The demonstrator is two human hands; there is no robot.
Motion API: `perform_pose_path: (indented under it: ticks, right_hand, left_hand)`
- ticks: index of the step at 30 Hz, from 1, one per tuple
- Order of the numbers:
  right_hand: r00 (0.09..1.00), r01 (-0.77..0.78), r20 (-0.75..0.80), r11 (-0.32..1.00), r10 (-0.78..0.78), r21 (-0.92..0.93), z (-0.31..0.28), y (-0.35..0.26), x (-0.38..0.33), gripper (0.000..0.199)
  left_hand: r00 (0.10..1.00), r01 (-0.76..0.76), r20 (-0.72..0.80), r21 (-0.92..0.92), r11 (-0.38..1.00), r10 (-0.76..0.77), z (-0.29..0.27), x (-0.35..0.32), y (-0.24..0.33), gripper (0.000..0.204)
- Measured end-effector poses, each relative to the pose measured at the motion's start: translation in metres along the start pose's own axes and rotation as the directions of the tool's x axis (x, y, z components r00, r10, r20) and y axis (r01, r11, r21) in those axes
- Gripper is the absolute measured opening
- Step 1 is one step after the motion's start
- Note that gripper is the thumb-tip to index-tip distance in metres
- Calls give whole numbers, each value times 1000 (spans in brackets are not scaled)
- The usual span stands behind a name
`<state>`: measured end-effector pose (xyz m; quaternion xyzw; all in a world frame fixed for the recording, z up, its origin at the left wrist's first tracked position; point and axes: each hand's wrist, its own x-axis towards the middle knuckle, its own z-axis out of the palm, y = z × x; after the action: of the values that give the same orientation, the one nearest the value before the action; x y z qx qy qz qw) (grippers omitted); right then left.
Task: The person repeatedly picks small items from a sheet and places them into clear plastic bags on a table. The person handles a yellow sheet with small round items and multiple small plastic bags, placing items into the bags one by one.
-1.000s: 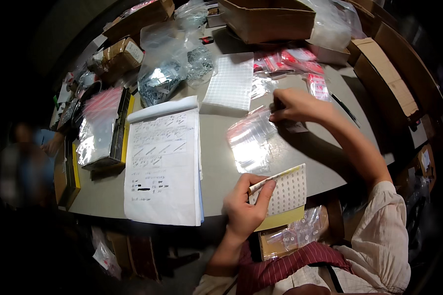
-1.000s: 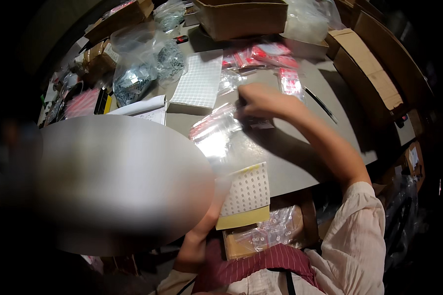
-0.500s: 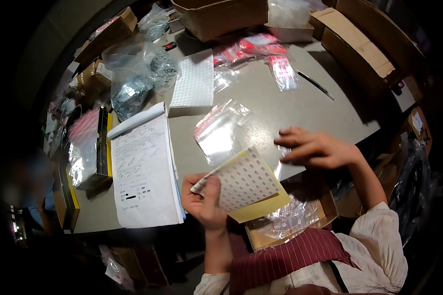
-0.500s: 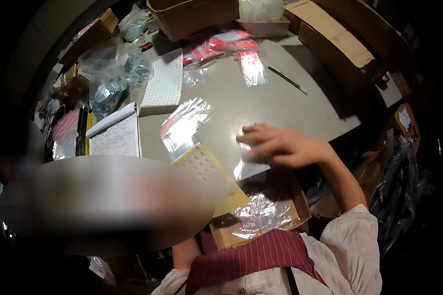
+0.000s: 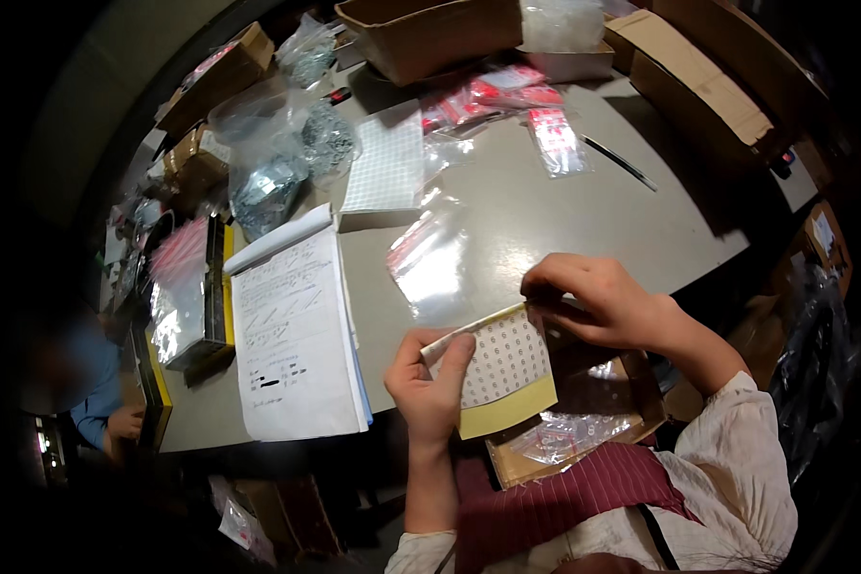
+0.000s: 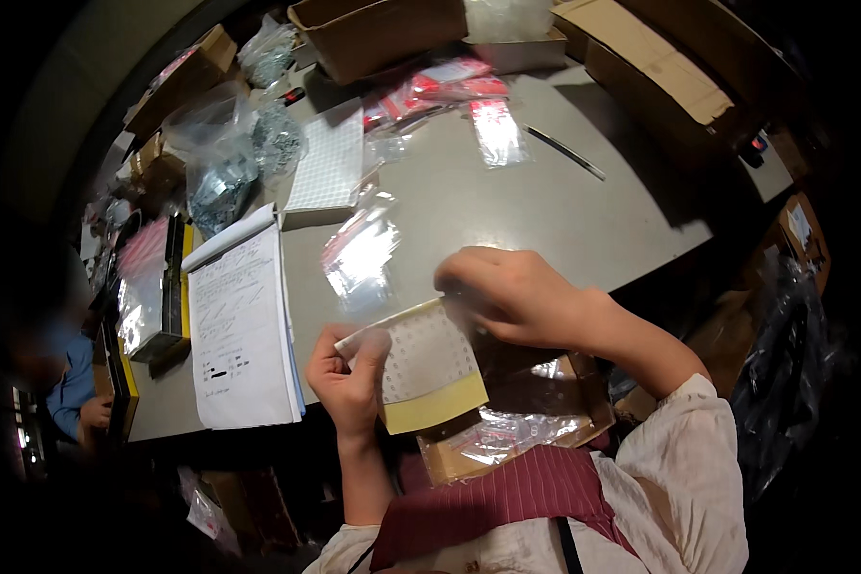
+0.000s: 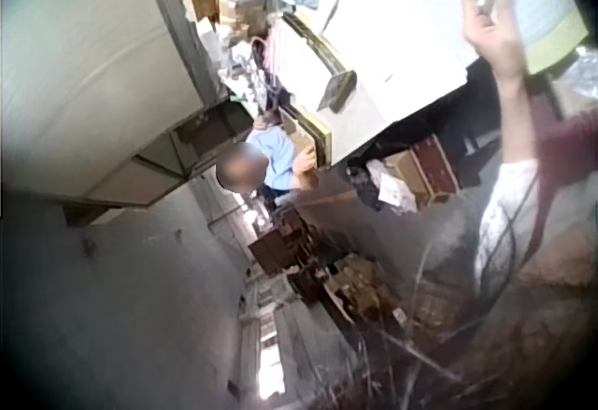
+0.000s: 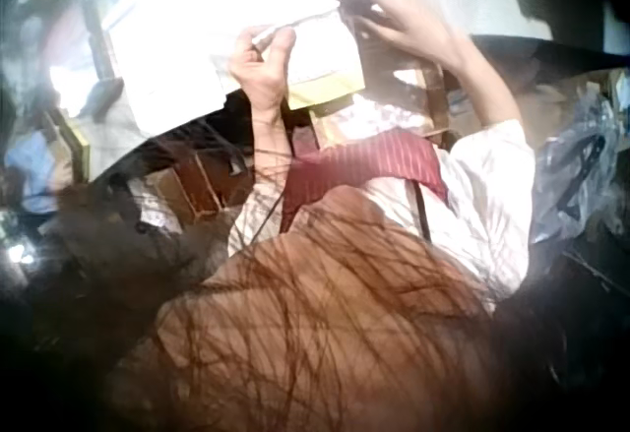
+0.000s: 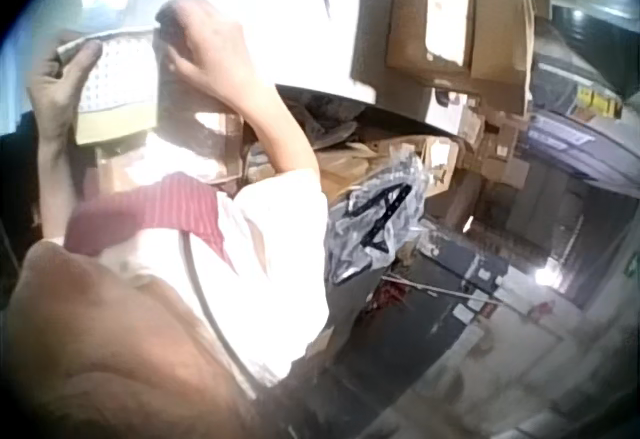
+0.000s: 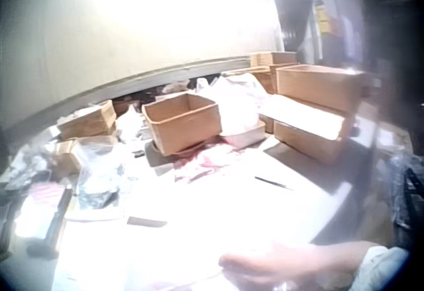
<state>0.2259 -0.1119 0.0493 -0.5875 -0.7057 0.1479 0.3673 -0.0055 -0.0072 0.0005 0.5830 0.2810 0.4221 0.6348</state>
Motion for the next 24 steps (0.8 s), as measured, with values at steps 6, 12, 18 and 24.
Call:
perform_pose_path:
  ticks: [6, 12, 18, 24]
  right_hand:
    - [945, 232, -168, 939, -279, -252, 19, 5, 1, 26]
    - [848, 450, -62, 776, -527, -443, 11, 9, 11, 26]
    - [989, 55, -141, 998, -55, -4, -1, 23, 72, 13]
    - [993, 121, 52, 942, -110, -314, 38, 115, 145, 27]
  left_hand:
    - [1000, 14, -11, -47, 999, -14, -5, 4, 4, 9]
    - [996, 88, -6, -178, 980, -90, -6, 9, 9, 10]
    - [998, 34, -49, -78, 996, -38, -5, 9, 1, 15]
    - [1000, -12, -25, 97, 995, 15, -8, 7, 2, 20]
